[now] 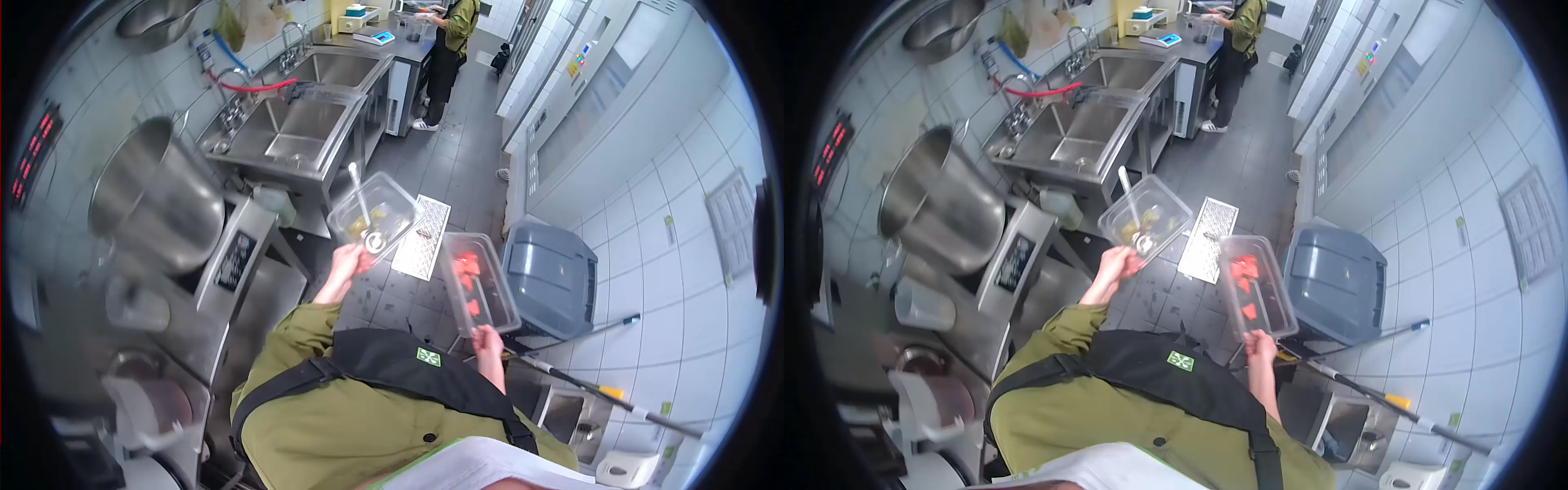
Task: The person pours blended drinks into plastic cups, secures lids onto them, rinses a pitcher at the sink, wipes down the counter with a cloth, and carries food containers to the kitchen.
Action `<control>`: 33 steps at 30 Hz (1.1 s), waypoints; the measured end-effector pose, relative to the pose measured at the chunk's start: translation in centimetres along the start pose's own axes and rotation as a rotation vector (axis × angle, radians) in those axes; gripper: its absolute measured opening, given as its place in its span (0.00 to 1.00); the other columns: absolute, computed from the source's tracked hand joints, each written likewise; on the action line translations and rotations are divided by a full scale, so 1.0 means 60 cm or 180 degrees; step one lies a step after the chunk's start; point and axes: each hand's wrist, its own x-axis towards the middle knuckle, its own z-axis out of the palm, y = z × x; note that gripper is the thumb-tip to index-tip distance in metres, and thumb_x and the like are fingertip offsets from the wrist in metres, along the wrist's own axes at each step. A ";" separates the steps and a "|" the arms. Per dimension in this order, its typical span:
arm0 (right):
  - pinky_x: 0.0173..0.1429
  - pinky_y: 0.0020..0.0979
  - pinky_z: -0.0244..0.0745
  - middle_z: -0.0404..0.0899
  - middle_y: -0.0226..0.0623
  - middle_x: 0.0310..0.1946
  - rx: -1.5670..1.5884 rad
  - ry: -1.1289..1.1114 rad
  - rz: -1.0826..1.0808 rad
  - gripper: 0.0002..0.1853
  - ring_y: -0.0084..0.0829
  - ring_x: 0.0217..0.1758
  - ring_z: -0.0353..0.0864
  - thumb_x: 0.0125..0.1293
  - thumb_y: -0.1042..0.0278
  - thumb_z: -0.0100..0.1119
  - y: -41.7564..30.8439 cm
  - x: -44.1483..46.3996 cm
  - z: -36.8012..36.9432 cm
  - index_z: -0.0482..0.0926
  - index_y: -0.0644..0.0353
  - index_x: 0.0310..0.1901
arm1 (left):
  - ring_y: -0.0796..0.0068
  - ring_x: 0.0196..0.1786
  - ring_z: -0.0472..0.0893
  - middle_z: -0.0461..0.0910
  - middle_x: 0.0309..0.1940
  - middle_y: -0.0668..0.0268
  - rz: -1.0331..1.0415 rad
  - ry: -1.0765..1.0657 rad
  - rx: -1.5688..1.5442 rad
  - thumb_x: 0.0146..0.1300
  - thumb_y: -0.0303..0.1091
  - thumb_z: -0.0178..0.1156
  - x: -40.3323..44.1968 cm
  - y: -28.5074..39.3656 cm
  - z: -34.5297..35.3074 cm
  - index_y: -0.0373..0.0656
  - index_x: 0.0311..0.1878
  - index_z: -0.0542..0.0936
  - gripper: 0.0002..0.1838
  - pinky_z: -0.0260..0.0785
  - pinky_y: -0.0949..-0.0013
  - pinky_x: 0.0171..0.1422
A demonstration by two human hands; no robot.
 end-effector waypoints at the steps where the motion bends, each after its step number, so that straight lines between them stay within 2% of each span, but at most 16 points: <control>1: 0.13 0.21 0.60 0.74 0.34 0.15 0.0052 0.0076 -0.0096 0.08 0.25 0.12 0.73 0.51 0.77 0.59 -0.032 0.020 0.013 0.69 0.58 0.21 | 0.72 0.31 0.84 0.83 0.29 0.60 0.0024 -0.0116 0.0043 0.63 0.33 0.56 0.059 0.045 0.031 0.38 0.34 0.78 0.08 0.75 0.77 0.30; 5: 0.11 0.22 0.61 0.72 0.32 0.14 0.0206 0.0755 -0.0423 0.09 0.24 0.10 0.71 0.48 0.81 0.60 -0.120 0.127 0.092 0.69 0.57 0.20 | 0.72 0.33 0.85 0.83 0.30 0.61 0.0129 -0.0571 0.0020 0.63 0.39 0.59 0.277 0.172 0.125 0.39 0.37 0.77 0.12 0.74 0.77 0.35; 7: 0.12 0.22 0.65 0.71 0.31 0.13 0.0344 0.0989 -0.0436 0.10 0.24 0.10 0.70 0.46 0.83 0.60 -0.167 0.205 0.165 0.69 0.57 0.20 | 0.72 0.34 0.85 0.83 0.31 0.61 0.0108 -0.0584 -0.0005 0.63 0.38 0.59 0.390 0.202 0.153 0.39 0.36 0.77 0.11 0.74 0.75 0.36; 9: 0.13 0.23 0.66 0.69 0.30 0.12 0.0364 0.0886 -0.0417 0.11 0.25 0.10 0.70 0.46 0.83 0.59 -0.214 0.303 0.250 0.68 0.57 0.19 | 0.72 0.34 0.85 0.83 0.31 0.61 0.0069 -0.0492 -0.0002 0.62 0.37 0.59 0.494 0.231 0.181 0.39 0.36 0.77 0.10 0.74 0.75 0.36; 11: 0.13 0.23 0.66 0.68 0.30 0.12 0.0354 0.0754 -0.0267 0.11 0.25 0.11 0.70 0.46 0.83 0.59 -0.282 0.386 0.369 0.68 0.57 0.18 | 0.73 0.32 0.84 0.83 0.30 0.60 0.0107 -0.0349 -0.0056 0.61 0.35 0.58 0.597 0.267 0.194 0.38 0.35 0.77 0.09 0.73 0.78 0.30; 13: 0.14 0.24 0.65 0.66 0.29 0.13 0.0665 0.0268 -0.0502 0.13 0.24 0.11 0.68 0.46 0.83 0.58 -0.345 0.475 0.501 0.66 0.56 0.16 | 0.74 0.29 0.84 0.83 0.29 0.58 0.0079 -0.0226 0.0004 0.60 0.35 0.57 0.711 0.298 0.199 0.38 0.35 0.77 0.09 0.72 0.80 0.27; 14: 0.14 0.24 0.66 0.66 0.29 0.13 0.0768 -0.0073 -0.0528 0.13 0.24 0.11 0.67 0.47 0.83 0.58 -0.385 0.511 0.576 0.66 0.56 0.15 | 0.76 0.26 0.82 0.83 0.28 0.57 0.0060 -0.0020 -0.0117 0.60 0.33 0.56 0.751 0.330 0.216 0.37 0.34 0.77 0.09 0.70 0.82 0.23; 15: 0.15 0.25 0.66 0.67 0.29 0.14 0.0595 0.0033 -0.0445 0.13 0.24 0.11 0.66 0.48 0.82 0.58 -0.429 0.526 0.662 0.66 0.55 0.15 | 0.77 0.21 0.80 0.83 0.27 0.55 0.0072 0.0061 -0.0204 0.60 0.32 0.56 0.802 0.355 0.224 0.36 0.32 0.77 0.08 0.69 0.82 0.21; 16: 0.13 0.27 0.67 0.71 0.31 0.15 0.0590 -0.0129 -0.0395 0.10 0.27 0.11 0.70 0.50 0.79 0.61 -0.465 0.553 0.738 0.70 0.57 0.19 | 0.78 0.20 0.79 0.83 0.27 0.54 0.0132 0.0035 -0.0179 0.61 0.32 0.56 0.857 0.380 0.225 0.36 0.31 0.76 0.08 0.68 0.83 0.20; 19: 0.20 0.27 0.74 0.78 0.35 0.22 0.0434 -0.0645 -0.0251 0.05 0.28 0.21 0.79 0.55 0.76 0.62 -0.567 0.609 0.982 0.75 0.62 0.31 | 0.80 0.17 0.75 0.83 0.26 0.53 0.0364 0.0251 -0.0244 0.62 0.34 0.57 1.006 0.463 0.267 0.37 0.30 0.76 0.10 0.65 0.84 0.18; 21: 0.21 0.29 0.75 0.78 0.35 0.22 0.0610 -0.1041 -0.0261 0.05 0.29 0.20 0.78 0.55 0.76 0.62 -0.614 0.663 1.139 0.75 0.63 0.30 | 0.73 0.24 0.83 0.82 0.24 0.58 0.0438 0.0112 -0.0205 0.62 0.33 0.58 1.133 0.503 0.278 0.37 0.33 0.76 0.09 0.69 0.82 0.20; 23: 0.21 0.29 0.75 0.77 0.35 0.21 0.0561 -0.1216 -0.0266 0.05 0.29 0.19 0.77 0.55 0.76 0.63 -0.650 0.699 1.285 0.75 0.62 0.29 | 0.70 0.28 0.85 0.80 0.24 0.61 0.0452 0.0323 -0.0702 0.62 0.33 0.59 1.251 0.536 0.308 0.37 0.33 0.76 0.08 0.72 0.80 0.22; 25: 0.19 0.27 0.74 0.77 0.35 0.20 0.0381 -0.1280 -0.0399 0.06 0.27 0.17 0.76 0.54 0.76 0.63 -0.681 0.730 1.408 0.74 0.61 0.27 | 0.69 0.27 0.84 0.80 0.25 0.62 0.0467 0.0435 -0.0833 0.62 0.31 0.58 1.367 0.561 0.327 0.37 0.33 0.76 0.07 0.72 0.79 0.22; 29: 0.15 0.22 0.68 0.76 0.33 0.18 -0.0062 -0.1417 -0.0645 0.07 0.24 0.15 0.74 0.54 0.72 0.63 -0.713 0.812 1.597 0.74 0.60 0.27 | 0.68 0.25 0.84 0.78 0.23 0.63 0.0379 0.0740 -0.0955 0.60 0.29 0.58 1.602 0.593 0.342 0.36 0.31 0.75 0.06 0.72 0.76 0.20; 31: 0.14 0.22 0.65 0.76 0.33 0.18 -0.0212 -0.1128 -0.0591 0.06 0.24 0.15 0.74 0.55 0.73 0.62 -0.727 0.835 1.671 0.73 0.59 0.27 | 0.70 0.21 0.81 0.77 0.20 0.62 0.0447 0.0959 -0.0953 0.59 0.29 0.59 1.690 0.599 0.346 0.36 0.26 0.73 0.09 0.70 0.73 0.18; 33: 0.15 0.23 0.68 0.76 0.35 0.19 -0.0388 -0.1253 -0.0587 0.07 0.25 0.16 0.75 0.56 0.73 0.62 -0.740 0.862 1.724 0.71 0.60 0.27 | 0.72 0.19 0.79 0.76 0.19 0.62 0.0486 0.1105 -0.0698 0.60 0.30 0.59 1.763 0.613 0.341 0.36 0.23 0.73 0.11 0.70 0.71 0.18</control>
